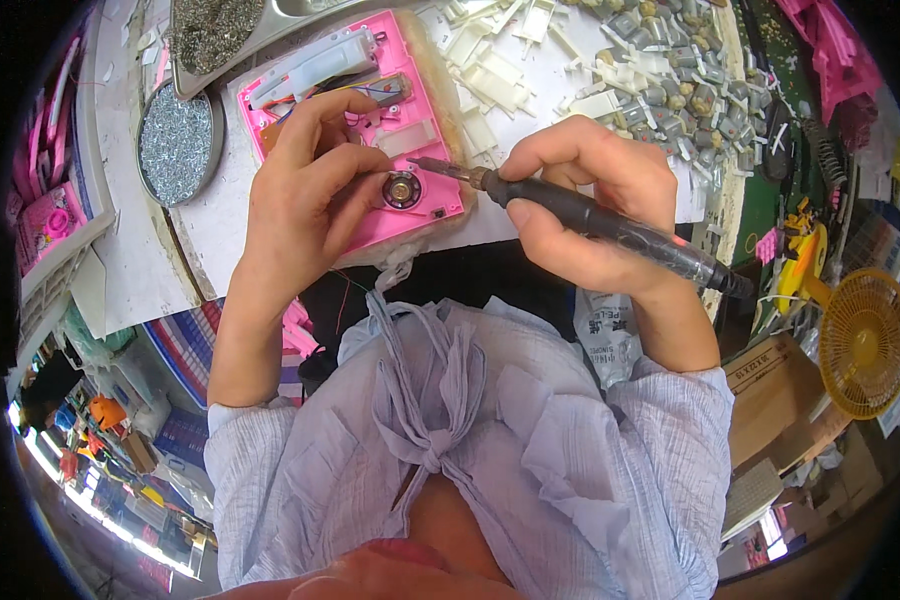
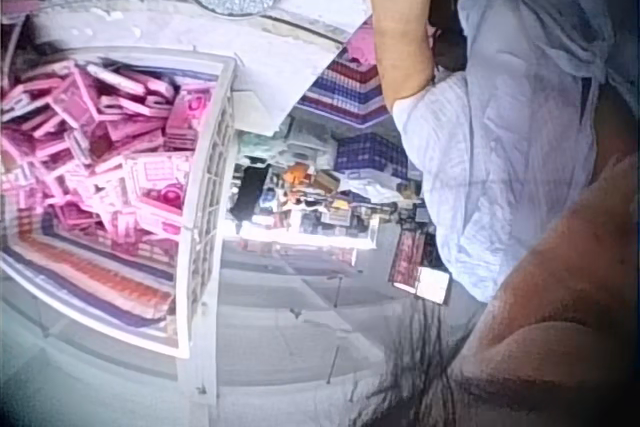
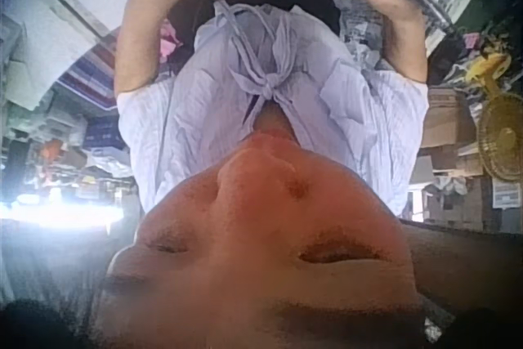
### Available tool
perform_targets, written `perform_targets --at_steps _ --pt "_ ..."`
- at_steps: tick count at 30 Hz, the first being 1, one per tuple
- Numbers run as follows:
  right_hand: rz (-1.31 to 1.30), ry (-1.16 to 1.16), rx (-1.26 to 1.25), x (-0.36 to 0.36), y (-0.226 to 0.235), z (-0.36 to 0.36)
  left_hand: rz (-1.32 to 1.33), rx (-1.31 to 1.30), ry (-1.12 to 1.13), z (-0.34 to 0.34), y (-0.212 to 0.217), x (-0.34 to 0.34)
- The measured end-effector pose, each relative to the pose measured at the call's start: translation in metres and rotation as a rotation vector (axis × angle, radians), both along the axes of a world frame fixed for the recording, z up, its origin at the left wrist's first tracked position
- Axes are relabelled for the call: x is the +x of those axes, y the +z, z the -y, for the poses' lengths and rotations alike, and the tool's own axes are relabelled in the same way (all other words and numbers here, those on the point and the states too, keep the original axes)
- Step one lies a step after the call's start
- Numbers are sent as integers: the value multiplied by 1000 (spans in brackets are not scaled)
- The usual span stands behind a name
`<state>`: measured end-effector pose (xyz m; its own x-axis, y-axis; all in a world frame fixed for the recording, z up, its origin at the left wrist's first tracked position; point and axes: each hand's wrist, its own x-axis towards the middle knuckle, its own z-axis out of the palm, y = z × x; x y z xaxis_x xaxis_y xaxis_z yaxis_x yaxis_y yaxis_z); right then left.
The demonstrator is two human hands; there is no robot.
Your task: Assembling the internal components and outer casing of a toy piggy bank using a soldering iron and electric screwdriver.
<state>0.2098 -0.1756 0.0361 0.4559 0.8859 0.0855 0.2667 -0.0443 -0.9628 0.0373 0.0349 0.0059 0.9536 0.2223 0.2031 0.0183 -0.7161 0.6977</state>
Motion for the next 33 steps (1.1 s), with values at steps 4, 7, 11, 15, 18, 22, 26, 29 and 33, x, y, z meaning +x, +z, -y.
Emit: perform_targets --at_steps 4,7,11,15,18,22,26,29,33 --pt "13 23 -14 1 -3 2 10 45 -8 2 2 1" --pt "-33 -8 -58 -3 0 2 -55 106 -15 5 6 2" --pt "61 38 -13 -2 -5 0 -72 183 -47 4 8 3" --pt "95 63 -2 -1 -6 -3 -70 212 -80 2 12 6" --pt "98 63 6 -2 -8 -4 -66 231 -91 2 12 6" --pt "91 53 -4 -4 -9 -5 -78 259 -108 2 16 9" --pt "73 40 -102 -4 -1 -6 -122 304 -117 2 21 9" --pt "30 -1 -160 -7 5 -8 -122 353 -130 4 23 11" --pt "6 -32 -166 -8 7 -7 -82 384 -156 5 22 12"
